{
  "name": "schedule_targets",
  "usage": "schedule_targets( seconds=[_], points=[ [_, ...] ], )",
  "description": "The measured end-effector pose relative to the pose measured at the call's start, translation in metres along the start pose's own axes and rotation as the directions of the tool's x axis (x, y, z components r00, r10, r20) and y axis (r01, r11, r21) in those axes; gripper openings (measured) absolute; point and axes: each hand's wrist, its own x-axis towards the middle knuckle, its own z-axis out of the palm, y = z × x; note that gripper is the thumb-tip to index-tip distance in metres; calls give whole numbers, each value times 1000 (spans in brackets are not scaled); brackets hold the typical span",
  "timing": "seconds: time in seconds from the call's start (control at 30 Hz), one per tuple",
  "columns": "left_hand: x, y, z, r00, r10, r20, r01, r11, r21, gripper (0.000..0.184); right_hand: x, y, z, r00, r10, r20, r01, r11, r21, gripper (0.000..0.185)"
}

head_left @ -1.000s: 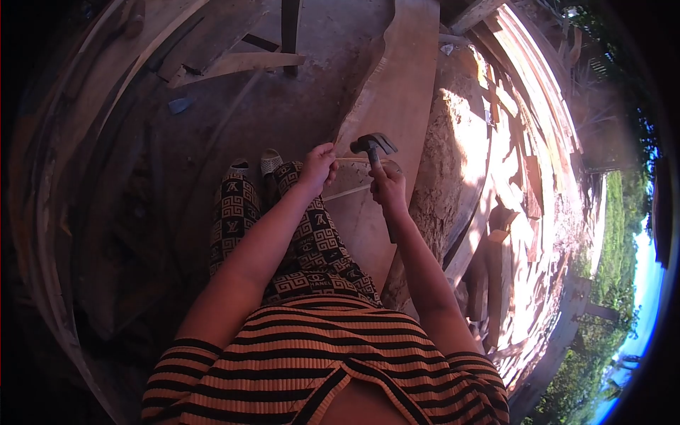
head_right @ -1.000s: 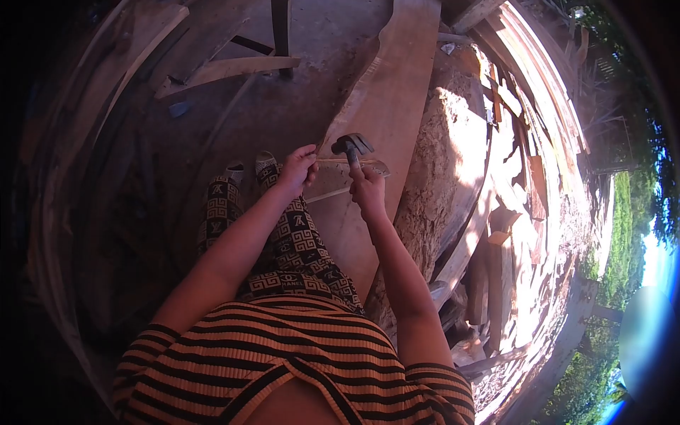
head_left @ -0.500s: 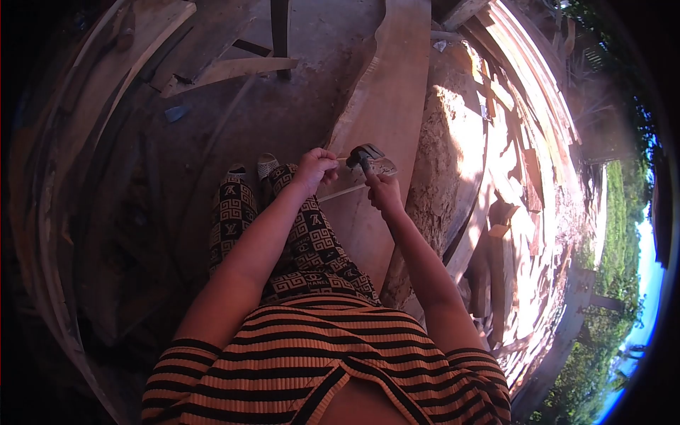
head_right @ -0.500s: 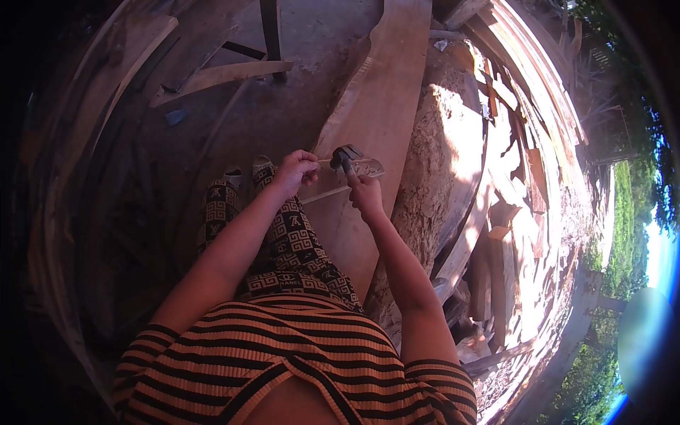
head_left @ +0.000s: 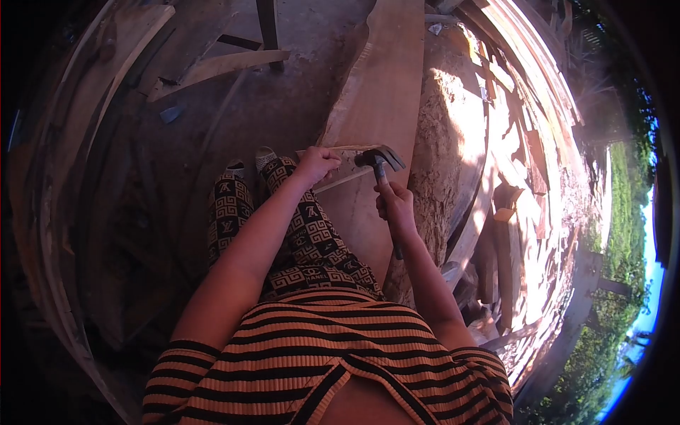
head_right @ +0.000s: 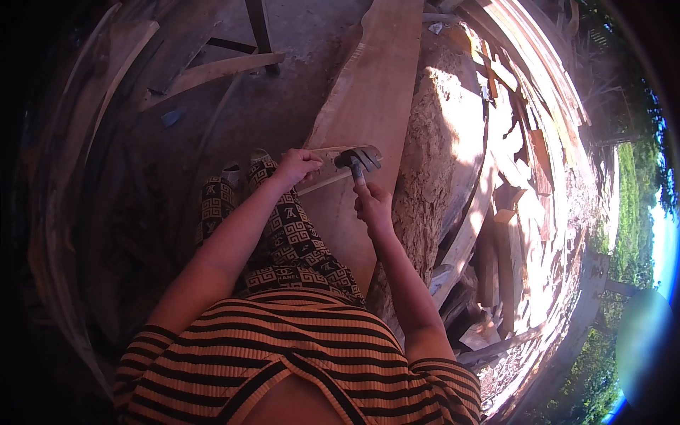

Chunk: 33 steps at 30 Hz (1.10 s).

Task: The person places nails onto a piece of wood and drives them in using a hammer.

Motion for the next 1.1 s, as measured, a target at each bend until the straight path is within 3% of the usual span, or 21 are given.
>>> schedule_targets(
  seconds=[0.13, 0.43, 0.77, 0.93, 1.1],
  points=[
    [6, -3, 4, 998, 35, -45, -28, 987, 156, 14, -3, -3, 1, 999, -38, -3, 38, 999, -17, 35],
    [14, -8, 9, 993, 102, -65, -85, 969, 230, 13, -3, -2, 2, 1000, -22, -5, 22, 1000, 9, 38],
    [14, -10, 12, 990, 85, -116, -50, 959, 280, 12, 0, 4, 0, 1000, 11, 24, -10, 1000, -29, 39],
    [21, -20, 12, 976, 187, -110, -128, 906, 404, 13, -1, 4, 2, 1000, -4, 28, 2, 999, 42, 39],
    [16, -14, 13, 980, 184, -79, -138, 906, 400, 12, 5, 3, 4, 999, -26, 38, 26, 1000, 5, 39]
  ],
)
